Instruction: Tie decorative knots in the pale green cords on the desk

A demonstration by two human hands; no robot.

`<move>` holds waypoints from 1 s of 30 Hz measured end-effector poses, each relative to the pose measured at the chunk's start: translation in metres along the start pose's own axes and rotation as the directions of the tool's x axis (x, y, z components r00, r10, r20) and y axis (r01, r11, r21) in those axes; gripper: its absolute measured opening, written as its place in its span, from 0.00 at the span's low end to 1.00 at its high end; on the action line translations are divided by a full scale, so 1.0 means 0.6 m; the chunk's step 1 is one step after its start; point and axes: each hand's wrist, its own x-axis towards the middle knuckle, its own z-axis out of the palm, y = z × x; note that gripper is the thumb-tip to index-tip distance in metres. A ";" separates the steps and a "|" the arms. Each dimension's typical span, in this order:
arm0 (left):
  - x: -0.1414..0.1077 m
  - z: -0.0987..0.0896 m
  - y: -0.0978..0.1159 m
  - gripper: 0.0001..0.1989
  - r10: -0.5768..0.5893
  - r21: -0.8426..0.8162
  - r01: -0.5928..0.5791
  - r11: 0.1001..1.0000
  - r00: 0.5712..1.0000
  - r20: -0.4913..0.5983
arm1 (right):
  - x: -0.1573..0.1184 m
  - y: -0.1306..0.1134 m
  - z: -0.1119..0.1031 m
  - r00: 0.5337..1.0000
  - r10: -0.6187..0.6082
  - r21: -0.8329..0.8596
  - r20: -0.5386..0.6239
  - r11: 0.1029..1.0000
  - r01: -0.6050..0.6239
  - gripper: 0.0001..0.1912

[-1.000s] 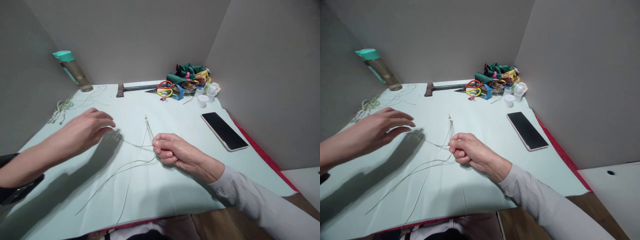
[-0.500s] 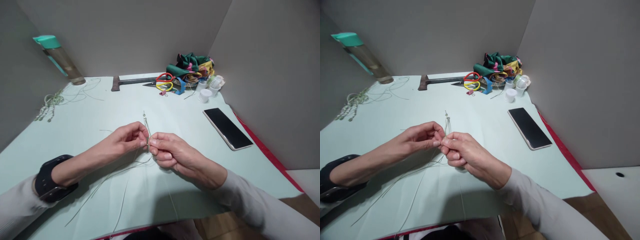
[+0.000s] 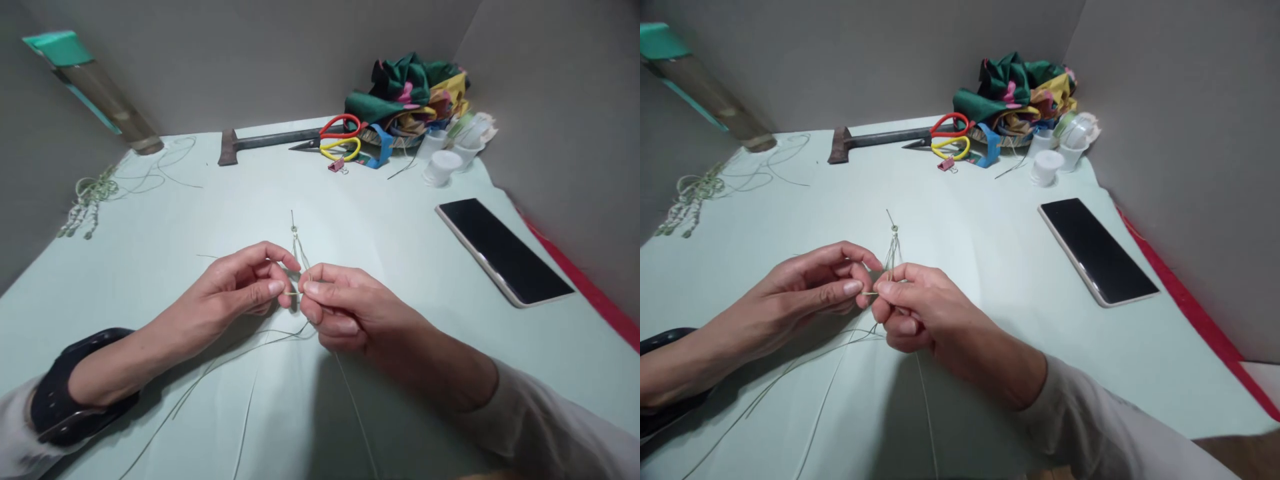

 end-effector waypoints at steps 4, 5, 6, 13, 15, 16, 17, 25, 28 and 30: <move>-0.002 0.001 0.001 0.05 -0.019 -0.048 0.017 0.999 0.999 -0.035 | 0.000 -0.006 0.004 0.999 0.055 0.015 -0.004 0.998 -0.054 0.12; -0.001 0.002 0.001 0.04 -0.011 -0.048 0.009 0.999 0.999 -0.046 | 0.000 -0.008 0.005 0.998 0.067 0.017 0.005 0.998 -0.067 0.13; 0.000 0.003 0.002 0.04 -0.004 -0.048 0.002 0.999 0.998 -0.056 | -0.001 -0.009 0.006 0.997 0.078 0.018 0.011 0.997 -0.078 0.13; -0.001 0.008 -0.003 0.05 0.165 0.366 -0.113 0.924 0.980 -0.114 | -0.001 -0.011 0.006 0.994 0.108 0.037 -0.002 0.994 -0.108 0.14; -0.003 0.010 -0.004 0.06 0.218 0.470 -0.138 0.872 0.969 -0.119 | -0.001 -0.012 0.005 0.994 0.107 0.038 0.006 0.994 -0.107 0.14; -0.004 0.012 -0.005 0.07 0.238 0.503 -0.150 0.851 0.965 -0.114 | -0.002 -0.012 0.005 0.995 0.103 0.040 0.008 0.994 -0.104 0.14; -0.005 0.013 -0.006 0.07 0.251 0.525 -0.160 0.836 0.962 -0.107 | -0.002 -0.013 0.005 0.995 0.098 0.044 0.014 0.994 -0.099 0.13; -0.010 0.018 -0.017 0.10 0.276 0.615 -0.176 0.769 0.958 -0.071 | 0.001 -0.014 0.002 0.993 0.109 0.042 0.037 0.993 -0.110 0.14; -0.011 0.019 -0.015 0.10 0.320 0.685 -0.190 0.703 0.945 -0.066 | 0.001 -0.012 -0.001 0.993 0.116 0.062 0.017 0.991 -0.117 0.14; -0.013 0.019 -0.015 0.09 0.349 0.747 -0.193 0.636 0.936 -0.055 | -0.001 -0.011 -0.002 0.994 0.112 0.069 0.016 0.991 -0.113 0.14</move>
